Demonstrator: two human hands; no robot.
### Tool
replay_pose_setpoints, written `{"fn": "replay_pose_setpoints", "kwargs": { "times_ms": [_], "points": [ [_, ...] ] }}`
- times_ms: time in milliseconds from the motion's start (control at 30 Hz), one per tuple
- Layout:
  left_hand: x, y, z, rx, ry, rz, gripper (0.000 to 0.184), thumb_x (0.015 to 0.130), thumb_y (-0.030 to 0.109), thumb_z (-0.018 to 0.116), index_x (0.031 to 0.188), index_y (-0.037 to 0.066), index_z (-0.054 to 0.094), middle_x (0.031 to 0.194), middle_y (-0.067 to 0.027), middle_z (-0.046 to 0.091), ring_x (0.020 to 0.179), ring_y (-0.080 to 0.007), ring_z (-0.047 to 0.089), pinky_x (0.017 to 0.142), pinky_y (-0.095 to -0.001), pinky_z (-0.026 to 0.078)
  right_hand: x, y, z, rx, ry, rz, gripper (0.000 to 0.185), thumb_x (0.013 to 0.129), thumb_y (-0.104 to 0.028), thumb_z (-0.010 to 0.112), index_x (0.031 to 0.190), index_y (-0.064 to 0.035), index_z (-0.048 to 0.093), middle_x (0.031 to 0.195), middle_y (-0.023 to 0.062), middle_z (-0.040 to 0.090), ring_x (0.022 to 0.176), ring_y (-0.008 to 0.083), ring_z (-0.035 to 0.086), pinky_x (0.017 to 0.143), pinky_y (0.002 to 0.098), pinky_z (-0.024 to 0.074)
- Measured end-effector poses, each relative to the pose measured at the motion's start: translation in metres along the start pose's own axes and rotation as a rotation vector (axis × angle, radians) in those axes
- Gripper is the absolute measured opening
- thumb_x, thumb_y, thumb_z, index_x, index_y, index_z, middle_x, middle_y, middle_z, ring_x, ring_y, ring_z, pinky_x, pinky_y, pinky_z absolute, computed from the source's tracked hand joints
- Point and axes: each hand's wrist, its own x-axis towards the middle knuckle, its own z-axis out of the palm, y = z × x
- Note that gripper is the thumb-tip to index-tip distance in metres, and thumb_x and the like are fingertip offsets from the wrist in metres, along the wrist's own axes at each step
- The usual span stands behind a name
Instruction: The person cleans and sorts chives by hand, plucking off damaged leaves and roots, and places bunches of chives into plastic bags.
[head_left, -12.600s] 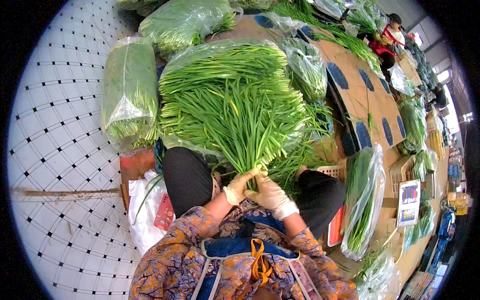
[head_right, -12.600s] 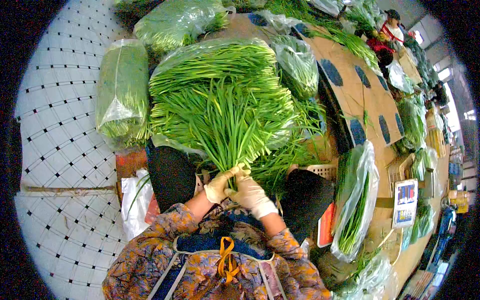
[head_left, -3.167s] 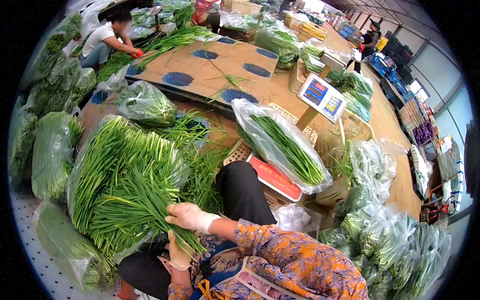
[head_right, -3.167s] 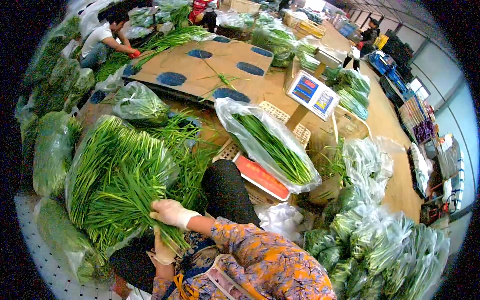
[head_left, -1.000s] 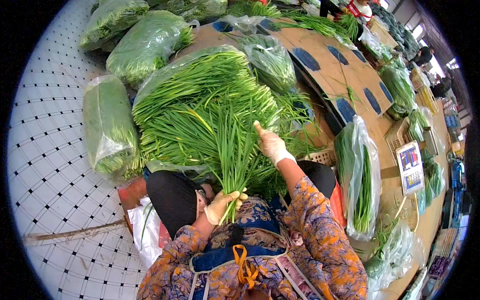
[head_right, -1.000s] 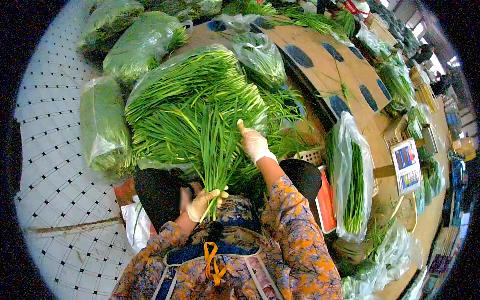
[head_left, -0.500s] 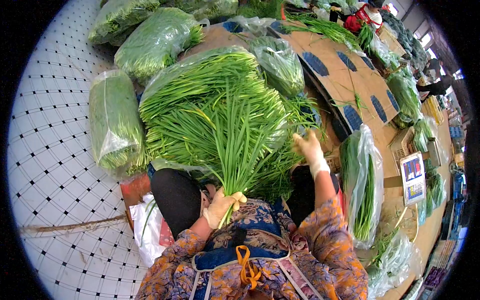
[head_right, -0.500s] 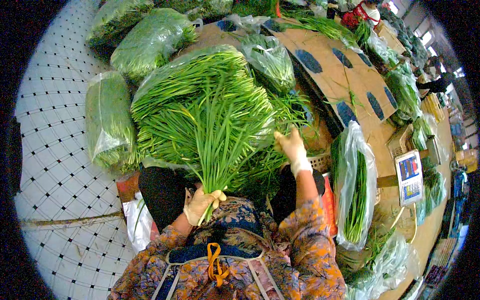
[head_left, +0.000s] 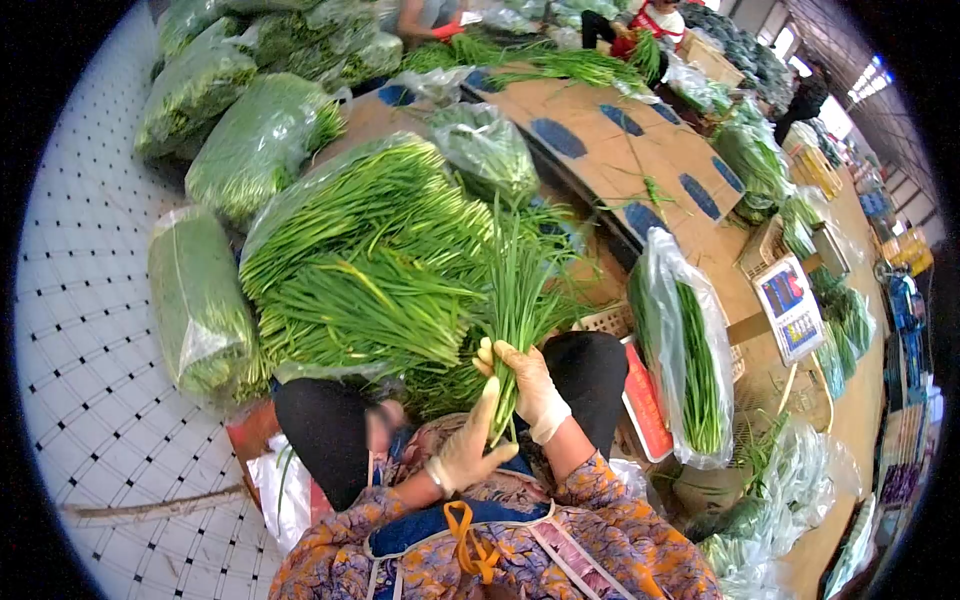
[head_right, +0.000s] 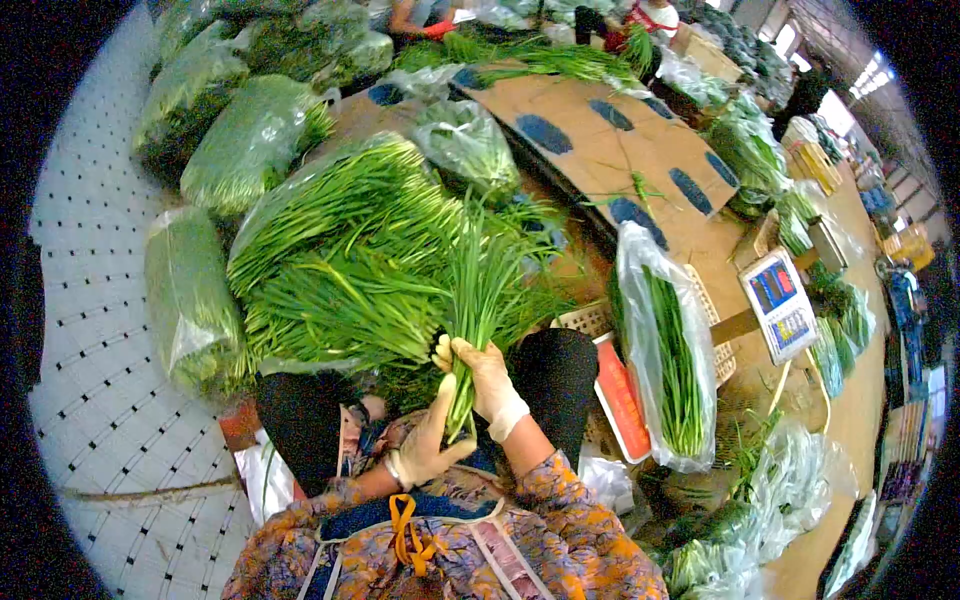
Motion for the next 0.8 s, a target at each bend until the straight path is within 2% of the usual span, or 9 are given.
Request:
{"fn": "replay_pose_setpoints", "kwargs": {
  "times_ms": [167, 233, 433, 500, 533, 600, 633, 733, 800],
  "points": [
    [0.0, -0.013, -0.008, -0.015, -0.022, -0.077, 0.065, 0.084, 0.033, 0.055, 0.132, 0.001, 0.026, 0.129, -0.0197, 0.035, 0.099, -0.0241, 0.054, 0.082, -0.0313, 0.045, -0.013, -0.044, -0.036, -0.066, -0.104, -0.088, 0.019, 0.085, -0.011, 0.053, 0.101, -0.0007, 0.054, 0.091, 0.0069, 0.062, 0.07, 0.0113, 0.058, 0.059, 0.0218, 0.0499],
    [0.018, -0.013, -0.013, -0.033, 0.016, -0.042, 0.045, 0.083, 0.024, 0.055, 0.121, 0.002, 0.043, 0.122, -0.0171, 0.044, 0.103, -0.0256, 0.052, 0.085, -0.0325, 0.043, -0.024, -0.063, -0.041, -0.092, -0.088, -0.123, 0.023, 0.085, -0.013, 0.054, 0.105, -0.0019, 0.053, 0.089, 0.006, 0.062, 0.066, 0.0086, 0.055, 0.057, 0.0201, 0.0484],
    [0.137, 0.019, -0.002, 0.24, -0.001, 0.285, 0.037, 0.082, 0.021, 0.055, 0.113, 0.002, 0.048, 0.115, -0.0178, 0.05, 0.107, -0.032, 0.048, 0.092, -0.0371, 0.037, -0.073, -0.132, -0.052, -0.429, -0.212, -0.289, 0.035, 0.084, -0.02, 0.057, 0.114, -0.0047, 0.048, 0.082, 0.0018, 0.059, 0.057, 0.0054, 0.048, 0.05, 0.0173, 0.0398],
    [0.185, 0.028, 0.016, 0.184, -0.098, 0.002, 0.036, 0.081, 0.021, 0.056, 0.11, 0.002, 0.048, 0.106, -0.0177, 0.052, 0.096, -0.031, 0.052, 0.086, -0.0384, 0.04, -0.092, -0.153, -0.051, -0.434, -0.204, -0.35, 0.038, 0.084, -0.02, 0.058, 0.116, -0.0049, 0.045, 0.08, 0.0019, 0.058, 0.057, 0.0057, 0.048, 0.051, 0.0192, 0.041],
    [0.227, 0.003, 0.028, 0.576, -0.194, 0.542, 0.033, 0.081, 0.024, 0.057, 0.105, 0.002, 0.05, 0.094, -0.0131, 0.055, 0.086, -0.0253, 0.054, 0.078, -0.036, 0.044, -0.099, -0.162, -0.052, -0.636, -0.151, -0.403, 0.041, 0.083, -0.02, 0.059, 0.119, -0.0049, 0.043, 0.082, 0.0019, 0.057, 0.062, 0.0079, 0.05, 0.055, 0.0218, 0.0431],
    [0.264, 0.031, 0.044, -0.506, -0.405, -0.19, 0.029, 0.087, 0.025, 0.048, 0.108, 0.005, 0.051, 0.107, -0.0094, 0.054, 0.095, -0.0223, 0.052, 0.082, -0.0358, 0.043, -0.098, -0.174, -0.069, -1.02, -0.158, -0.765, 0.052, 0.081, -0.016, 0.061, 0.126, -0.0054, 0.037, 0.091, 0.0067, 0.058, 0.081, 0.0199, 0.057, 0.072, 0.029, 0.0452],
    [0.282, 0.045, 0.052, -0.897, -0.263, -0.525, 0.029, 0.09, 0.026, 0.044, 0.109, 0.006, 0.052, 0.114, -0.0076, 0.053, 0.1, -0.0208, 0.051, 0.085, -0.0356, 0.042, -0.1, -0.179, -0.077, -1.02, -0.139, -0.78, 0.052, 0.081, -0.016, 0.061, 0.126, -0.0054, 0.037, 0.091, 0.0067, 0.058, 0.081, 0.0199, 0.057, 0.072, 0.029, 0.0452],
    [0.307, 0.049, 0.08, -1.29, -0.151, -0.558, 0.027, 0.09, 0.025, 0.044, 0.108, 0.007, 0.053, 0.11, -0.0065, 0.055, 0.091, -0.0184, 0.053, 0.077, -0.0328, 0.045, -0.102, -0.193, -0.106, -1.4, 0.09, -1.012, 0.06, 0.075, -0.007, 0.061, 0.129, -0.0079, 0.034, 0.099, 0.0177, 0.056, 0.091, 0.0327, 0.055, 0.075, 0.0327, 0.045],
    [0.316, 0.05, 0.094, -1.393, -0.084, -0.494, 0.026, 0.09, 0.025, 0.044, 0.107, 0.007, 0.053, 0.107, -0.0058, 0.056, 0.085, -0.0169, 0.054, 0.072, -0.031, 0.046, -0.089, -0.188, -0.153, -1.522, 0.188, -0.895, 0.06, 0.075, -0.008, 0.06, 0.129, -0.0077, 0.033, 0.098, 0.0168, 0.056, 0.091, 0.0327, 0.055, 0.074, 0.0351, 0.0453]
  ]
}}
